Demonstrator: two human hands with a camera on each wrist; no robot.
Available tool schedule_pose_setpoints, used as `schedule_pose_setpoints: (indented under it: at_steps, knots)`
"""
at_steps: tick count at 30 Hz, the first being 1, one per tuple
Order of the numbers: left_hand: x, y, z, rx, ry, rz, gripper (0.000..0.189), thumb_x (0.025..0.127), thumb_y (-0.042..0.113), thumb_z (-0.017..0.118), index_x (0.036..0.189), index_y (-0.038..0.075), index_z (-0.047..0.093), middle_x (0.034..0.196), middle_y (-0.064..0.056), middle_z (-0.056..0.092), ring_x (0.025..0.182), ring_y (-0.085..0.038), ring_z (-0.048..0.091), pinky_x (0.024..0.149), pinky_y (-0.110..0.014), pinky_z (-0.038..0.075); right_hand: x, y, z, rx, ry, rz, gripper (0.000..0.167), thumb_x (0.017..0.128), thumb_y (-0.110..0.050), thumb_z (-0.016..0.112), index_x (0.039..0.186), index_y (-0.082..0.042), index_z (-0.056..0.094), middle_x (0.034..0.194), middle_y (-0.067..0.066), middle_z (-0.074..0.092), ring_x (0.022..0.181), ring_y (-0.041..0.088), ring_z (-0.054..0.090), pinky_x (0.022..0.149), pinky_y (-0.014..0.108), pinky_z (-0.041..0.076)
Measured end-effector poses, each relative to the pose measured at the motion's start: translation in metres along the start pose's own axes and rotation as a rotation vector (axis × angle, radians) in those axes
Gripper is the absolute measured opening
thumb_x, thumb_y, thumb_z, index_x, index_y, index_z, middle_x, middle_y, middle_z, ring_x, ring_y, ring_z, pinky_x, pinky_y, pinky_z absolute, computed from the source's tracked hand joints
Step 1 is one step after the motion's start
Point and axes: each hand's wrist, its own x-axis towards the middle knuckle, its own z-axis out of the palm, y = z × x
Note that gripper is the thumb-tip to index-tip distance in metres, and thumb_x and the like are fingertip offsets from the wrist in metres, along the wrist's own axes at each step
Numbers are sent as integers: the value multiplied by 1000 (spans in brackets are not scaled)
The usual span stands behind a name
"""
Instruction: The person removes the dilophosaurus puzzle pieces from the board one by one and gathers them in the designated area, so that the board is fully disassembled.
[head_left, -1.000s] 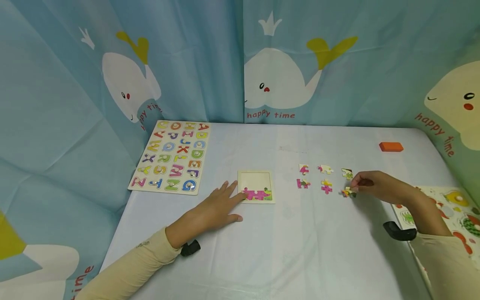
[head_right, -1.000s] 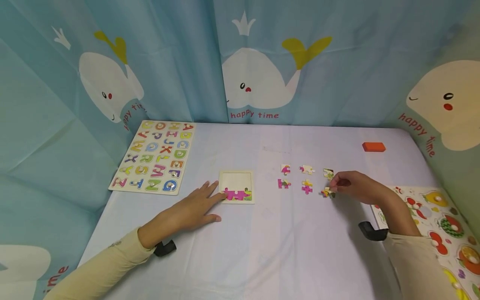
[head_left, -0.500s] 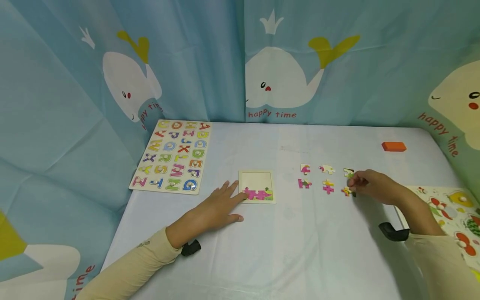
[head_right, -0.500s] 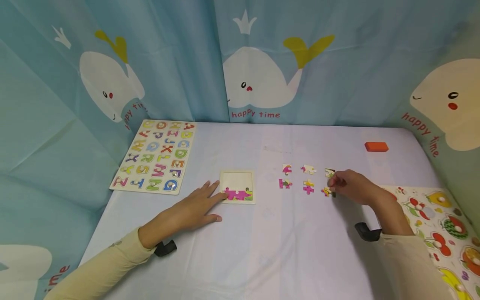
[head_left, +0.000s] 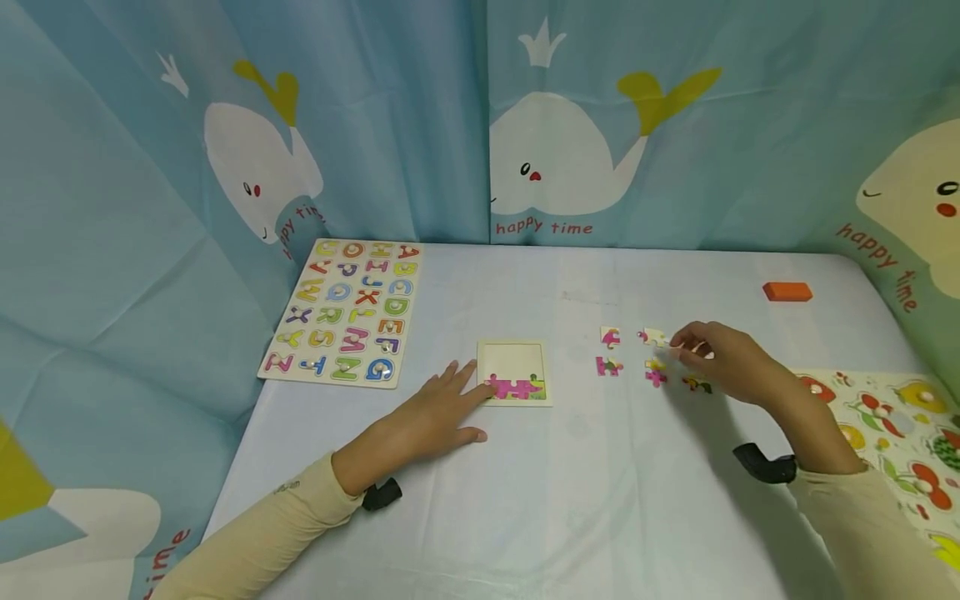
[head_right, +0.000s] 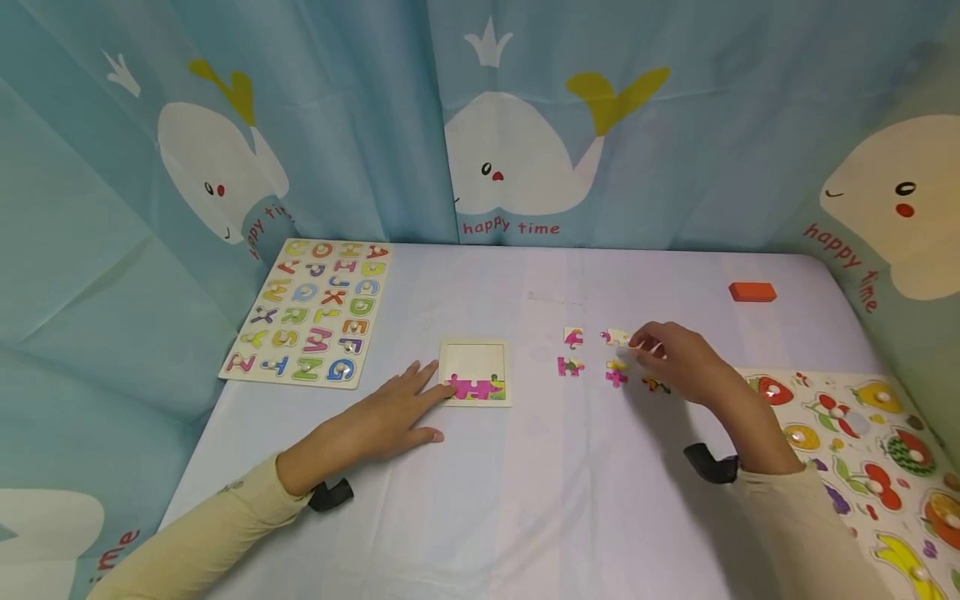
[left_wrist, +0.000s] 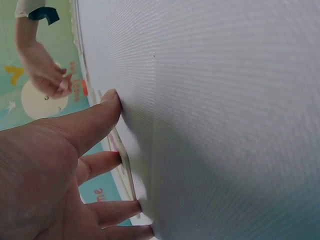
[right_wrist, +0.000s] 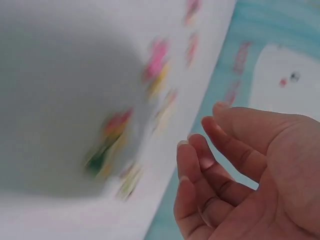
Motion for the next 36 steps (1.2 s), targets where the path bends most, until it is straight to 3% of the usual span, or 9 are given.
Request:
schedule_pose_setpoints:
  at_steps: [6, 12, 18, 29, 36]
  knots:
    - [0, 0, 0, -5, -2, -6, 70, 101, 43, 70, 162, 22, 42, 174, -22, 20, 160, -49, 18, 127, -61, 25, 18, -53, 23, 100, 20, -120, 25, 103, -9, 68, 125, 4, 65, 114, 19, 69, 99, 31, 68, 72, 36, 57]
    - [0, 0, -1, -6, -12, -13, 71, 102, 43, 70, 163, 23, 42, 174, -21, 19, 160, -48, 18, 127, -61, 24, 39, -101, 65, 134, 11, -232, 27, 99, 1, 67, 126, 4, 64, 118, 20, 68, 97, 28, 66, 85, 44, 57]
    - [1, -1, -1, 10, -18, -12, 70, 102, 45, 69, 162, 23, 42, 174, -21, 20, 160, -48, 19, 127, -60, 25, 52, -136, 99, 152, -28, -300, 30, 98, -2, 72, 127, 0, 65, 119, 15, 68, 98, 23, 66, 84, 35, 60]
    - [2, -3, -1, 25, -25, 2, 70, 102, 47, 67, 162, 21, 42, 174, -21, 20, 160, -48, 19, 127, -60, 26, 59, -160, 124, 117, -59, -390, 38, 96, 0, 74, 133, 2, 64, 115, 14, 64, 83, 14, 58, 81, 29, 56]
    - [0, -4, -1, 19, -20, 10, 69, 102, 45, 68, 162, 21, 43, 173, -22, 22, 159, -48, 20, 125, -62, 28, 56, -162, 128, 68, -20, -457, 36, 97, 2, 72, 132, 1, 65, 119, 13, 66, 98, 23, 67, 93, 38, 60]
